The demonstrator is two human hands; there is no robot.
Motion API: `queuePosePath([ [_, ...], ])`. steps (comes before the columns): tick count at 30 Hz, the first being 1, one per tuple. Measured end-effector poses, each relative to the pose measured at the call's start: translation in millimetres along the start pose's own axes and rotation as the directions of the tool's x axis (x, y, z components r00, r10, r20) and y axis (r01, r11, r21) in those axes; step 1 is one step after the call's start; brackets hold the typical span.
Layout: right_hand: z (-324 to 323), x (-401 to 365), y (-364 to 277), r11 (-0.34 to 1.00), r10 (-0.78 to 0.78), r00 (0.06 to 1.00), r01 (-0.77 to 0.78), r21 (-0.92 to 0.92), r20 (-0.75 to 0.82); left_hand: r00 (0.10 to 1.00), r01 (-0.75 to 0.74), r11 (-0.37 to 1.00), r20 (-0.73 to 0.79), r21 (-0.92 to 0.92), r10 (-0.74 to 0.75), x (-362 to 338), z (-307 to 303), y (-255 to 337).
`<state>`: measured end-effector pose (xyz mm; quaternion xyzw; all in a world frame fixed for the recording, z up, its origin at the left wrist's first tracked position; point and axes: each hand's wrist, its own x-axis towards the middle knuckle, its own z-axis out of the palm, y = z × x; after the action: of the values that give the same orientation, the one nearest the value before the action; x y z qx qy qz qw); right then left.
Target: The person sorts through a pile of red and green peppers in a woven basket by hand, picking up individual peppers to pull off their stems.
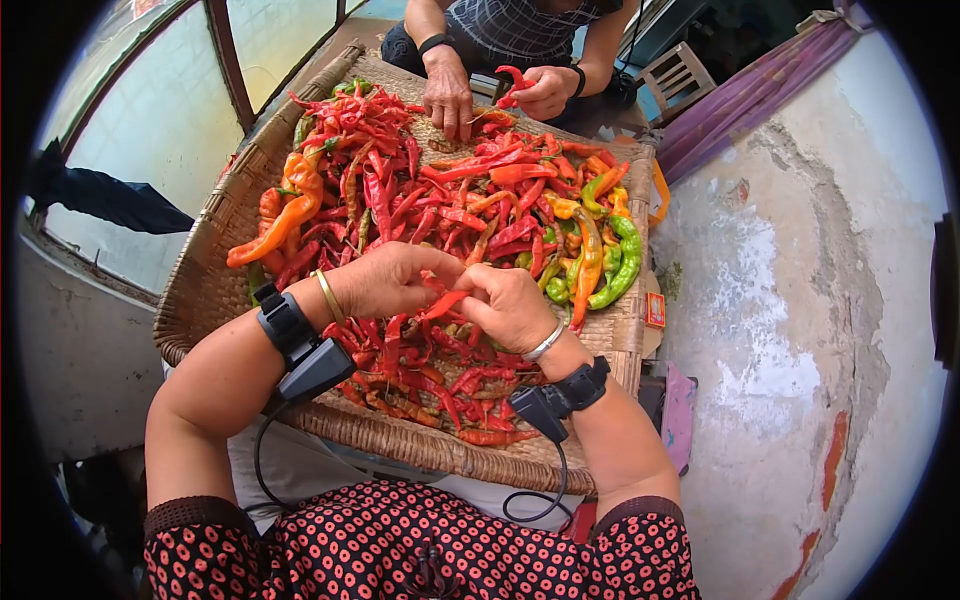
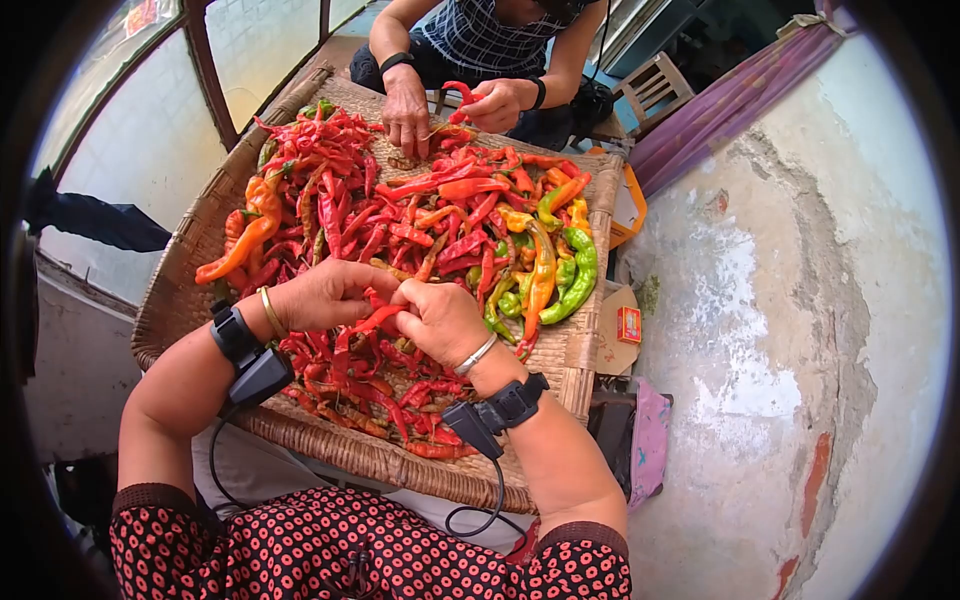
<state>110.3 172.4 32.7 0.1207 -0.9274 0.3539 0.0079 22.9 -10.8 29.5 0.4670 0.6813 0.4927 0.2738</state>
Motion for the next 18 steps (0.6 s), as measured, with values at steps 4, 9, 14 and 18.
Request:
queuePosePath([
  [4, 0, 0, -2, 0.999, -0.016, 0.998, 0.014, -0.037, -0.067, 0.995, 0.08, 0.991, 0.071, -0.106, -0.072, -1, 4, -8],
  [9, -5, -1, -14, 0.999, -0.026, 0.994, 0.022, -0.037, -0.109, 0.995, 0.061, 0.979, 0.09, -0.196, -0.044, -1, 10, -4],
  [14, -3, -2, -19, 0.978, -0.166, 0.967, 0.137, -0.158, -0.191, 0.957, 0.288, 0.775, 0.205, -0.563, -0.206, -6, 3, 7],
  [18, -2, -2, -17, 0.936, -0.251, 0.949, 0.188, -0.299, -0.19, 0.965, 0.263, 0.925, 0.077, -0.274, -0.252, -1, 14, 1],
])
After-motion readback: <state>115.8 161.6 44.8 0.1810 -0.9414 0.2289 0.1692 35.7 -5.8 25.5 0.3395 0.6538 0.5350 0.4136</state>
